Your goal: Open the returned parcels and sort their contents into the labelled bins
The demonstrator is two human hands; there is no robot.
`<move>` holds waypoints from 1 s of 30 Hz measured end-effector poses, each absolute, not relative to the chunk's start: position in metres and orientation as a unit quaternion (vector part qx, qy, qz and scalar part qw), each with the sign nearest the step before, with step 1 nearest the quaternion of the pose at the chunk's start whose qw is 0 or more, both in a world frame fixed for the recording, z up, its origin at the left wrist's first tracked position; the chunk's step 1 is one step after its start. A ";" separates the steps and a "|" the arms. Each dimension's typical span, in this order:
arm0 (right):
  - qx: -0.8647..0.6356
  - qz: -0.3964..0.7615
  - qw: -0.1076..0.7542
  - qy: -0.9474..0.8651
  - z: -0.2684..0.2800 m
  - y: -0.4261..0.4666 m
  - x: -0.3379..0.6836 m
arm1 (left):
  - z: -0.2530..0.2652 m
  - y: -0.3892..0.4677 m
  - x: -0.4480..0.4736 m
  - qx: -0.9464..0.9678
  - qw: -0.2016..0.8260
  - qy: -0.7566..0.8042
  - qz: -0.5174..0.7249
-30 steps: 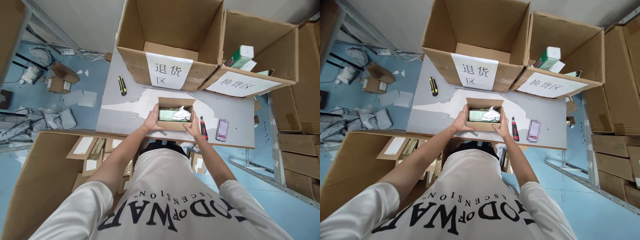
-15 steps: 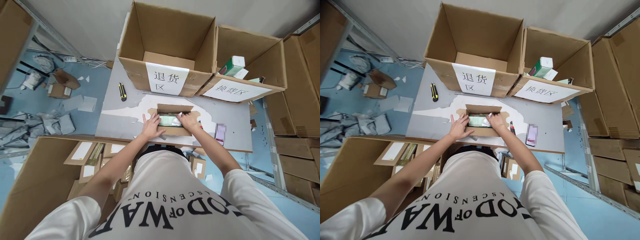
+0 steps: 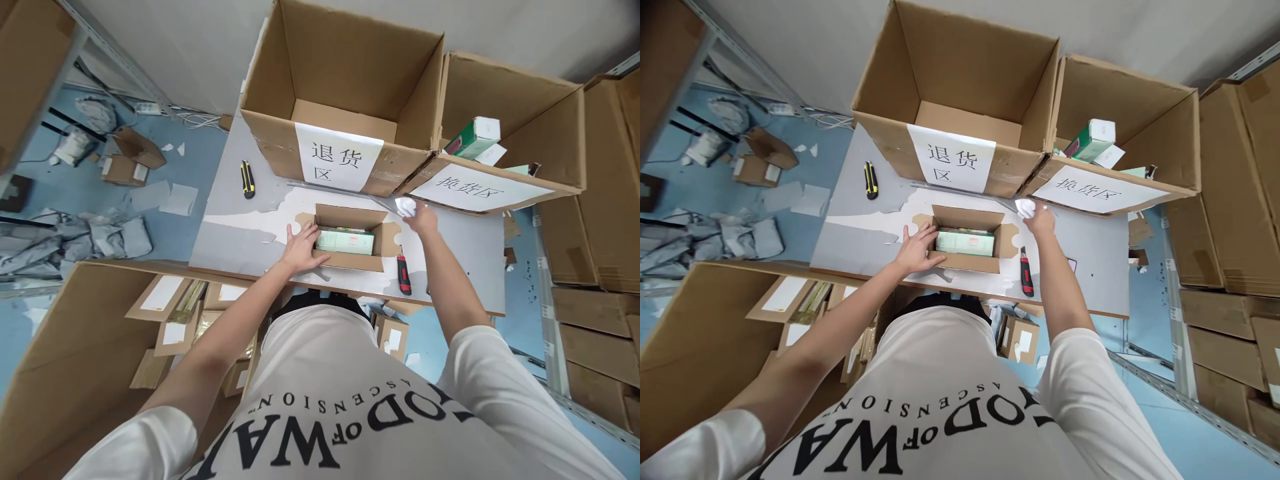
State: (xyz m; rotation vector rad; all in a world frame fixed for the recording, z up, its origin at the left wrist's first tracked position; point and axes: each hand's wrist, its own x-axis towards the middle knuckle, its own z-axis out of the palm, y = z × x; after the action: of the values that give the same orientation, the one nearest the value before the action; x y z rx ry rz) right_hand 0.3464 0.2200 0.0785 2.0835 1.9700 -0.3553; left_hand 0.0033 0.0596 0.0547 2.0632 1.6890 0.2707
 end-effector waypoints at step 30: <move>0.458 -0.230 0.413 0.753 0.047 0.181 0.211 | 0.041 0.042 -0.003 0.814 0.203 0.541 0.062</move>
State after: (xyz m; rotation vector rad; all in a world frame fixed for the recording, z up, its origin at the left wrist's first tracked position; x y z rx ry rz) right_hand 0.2106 0.1808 0.0475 1.1511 1.8938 -0.5791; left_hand -0.0027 0.0417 0.0414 2.2704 1.5105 0.1743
